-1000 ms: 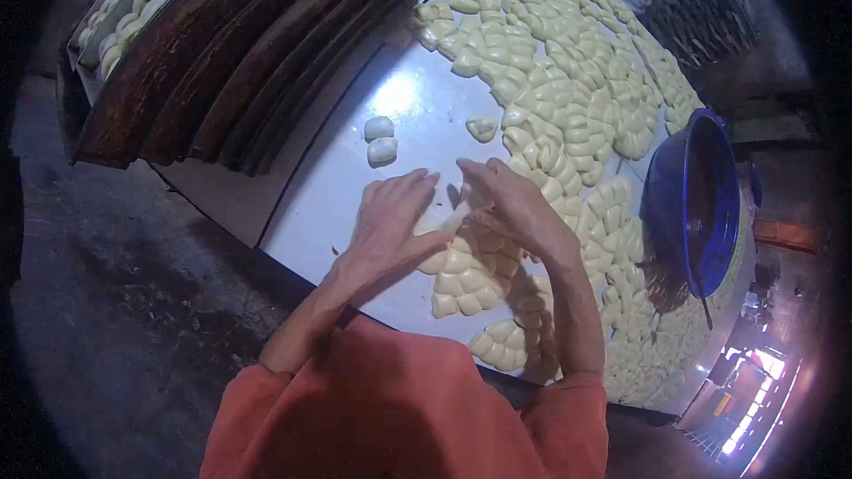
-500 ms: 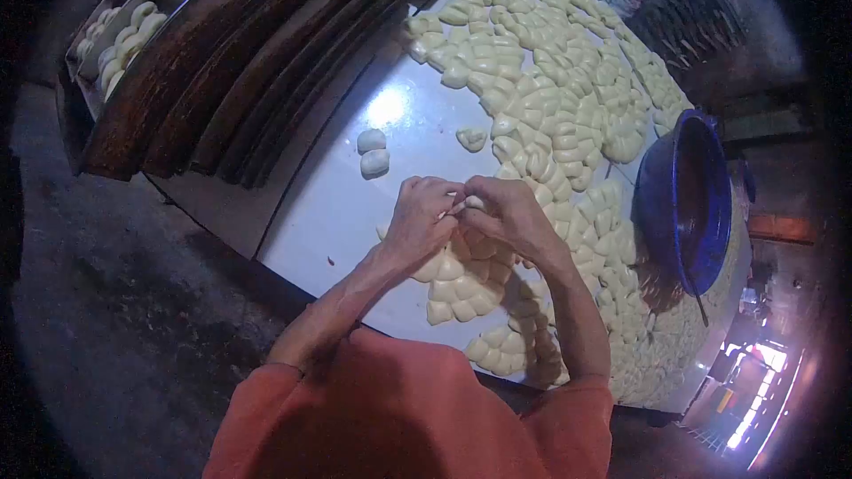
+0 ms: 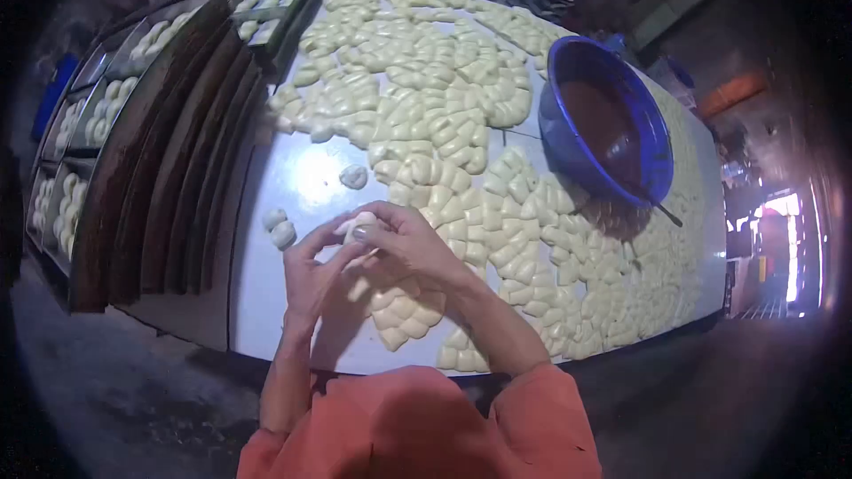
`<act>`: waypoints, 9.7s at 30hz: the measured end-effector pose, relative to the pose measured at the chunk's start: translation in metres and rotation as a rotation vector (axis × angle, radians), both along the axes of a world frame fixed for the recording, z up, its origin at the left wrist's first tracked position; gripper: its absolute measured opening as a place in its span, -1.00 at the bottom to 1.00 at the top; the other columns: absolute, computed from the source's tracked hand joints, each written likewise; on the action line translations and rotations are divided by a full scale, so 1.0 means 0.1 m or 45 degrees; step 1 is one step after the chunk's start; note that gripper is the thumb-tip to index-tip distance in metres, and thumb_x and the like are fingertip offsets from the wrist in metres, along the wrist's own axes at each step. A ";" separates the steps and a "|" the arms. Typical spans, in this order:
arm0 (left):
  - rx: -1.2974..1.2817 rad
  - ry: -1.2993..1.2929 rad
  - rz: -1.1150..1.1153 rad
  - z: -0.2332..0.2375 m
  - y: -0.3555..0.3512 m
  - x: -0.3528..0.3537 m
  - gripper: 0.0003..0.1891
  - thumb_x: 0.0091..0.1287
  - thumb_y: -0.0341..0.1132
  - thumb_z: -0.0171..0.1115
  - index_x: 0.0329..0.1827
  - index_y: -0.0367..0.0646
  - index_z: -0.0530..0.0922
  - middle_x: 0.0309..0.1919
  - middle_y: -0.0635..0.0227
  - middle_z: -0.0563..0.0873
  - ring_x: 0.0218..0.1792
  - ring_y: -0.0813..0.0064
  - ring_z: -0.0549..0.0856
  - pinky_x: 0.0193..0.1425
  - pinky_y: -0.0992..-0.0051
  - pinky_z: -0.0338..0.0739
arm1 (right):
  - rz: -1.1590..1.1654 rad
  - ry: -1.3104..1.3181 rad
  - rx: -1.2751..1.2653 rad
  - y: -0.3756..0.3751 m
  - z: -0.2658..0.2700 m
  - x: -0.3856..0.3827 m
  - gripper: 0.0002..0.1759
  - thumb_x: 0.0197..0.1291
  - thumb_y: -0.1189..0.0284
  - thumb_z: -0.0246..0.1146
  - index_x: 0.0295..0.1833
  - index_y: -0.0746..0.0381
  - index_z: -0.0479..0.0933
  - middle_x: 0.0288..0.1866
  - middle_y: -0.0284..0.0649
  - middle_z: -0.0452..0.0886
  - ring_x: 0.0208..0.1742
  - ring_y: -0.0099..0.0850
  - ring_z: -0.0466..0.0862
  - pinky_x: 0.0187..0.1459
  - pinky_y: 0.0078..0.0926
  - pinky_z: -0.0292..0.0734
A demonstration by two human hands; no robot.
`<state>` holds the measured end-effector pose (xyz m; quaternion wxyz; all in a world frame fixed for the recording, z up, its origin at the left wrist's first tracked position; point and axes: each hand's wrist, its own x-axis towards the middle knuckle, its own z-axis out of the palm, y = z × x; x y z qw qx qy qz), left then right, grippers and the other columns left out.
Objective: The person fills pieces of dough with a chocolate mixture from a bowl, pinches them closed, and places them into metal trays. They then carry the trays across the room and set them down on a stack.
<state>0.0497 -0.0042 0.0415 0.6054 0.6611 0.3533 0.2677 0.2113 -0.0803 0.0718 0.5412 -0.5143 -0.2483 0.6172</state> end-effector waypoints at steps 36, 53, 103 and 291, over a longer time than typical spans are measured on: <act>-0.392 0.105 -0.641 -0.14 -0.19 1.04 -0.55 0.42 -0.26 0.26 0.29 -0.30 0.49 0.04 0.16 0.70 -0.04 0.39 0.73 0.00 0.46 0.60 | -0.213 -1.016 -0.597 -1.28 -0.17 3.88 -0.83 0.27 0.37 0.25 -0.12 0.21 0.55 -0.29 -0.36 0.60 -0.24 -0.51 0.60 -0.15 -0.50 0.52; -1.042 -0.591 0.047 -0.16 0.05 0.82 -0.67 0.53 -0.13 0.09 0.05 -0.21 0.62 -0.21 0.45 0.72 -0.28 0.71 0.64 -0.12 0.64 0.60 | -0.349 0.242 0.189 0.19 -0.20 0.67 -0.67 0.31 0.45 0.24 0.14 0.25 0.41 -0.04 -0.24 0.62 -0.08 -0.47 0.68 0.01 -0.49 0.64; -0.369 -0.161 0.632 -0.35 0.26 -0.73 -0.44 0.46 -0.21 0.20 0.45 -0.20 0.31 0.04 0.14 0.70 -0.29 0.50 0.78 -0.31 0.54 0.66 | 0.043 -0.902 0.381 1.05 -0.47 -0.69 -0.73 0.28 0.47 0.30 0.06 0.31 0.59 -0.12 -0.23 0.66 -0.14 -0.51 0.63 -0.10 -0.54 0.54; -0.679 -0.504 0.497 -0.19 -0.12 0.20 -0.69 0.38 -0.35 0.32 0.12 -0.33 0.63 -0.19 0.36 0.74 -0.21 0.66 0.67 -0.12 0.68 0.57 | -0.138 -1.467 0.520 0.11 -0.41 -0.20 -0.58 0.22 0.53 0.34 0.21 0.25 0.56 0.15 -0.10 0.46 -0.06 -0.32 0.63 -0.05 -0.43 0.59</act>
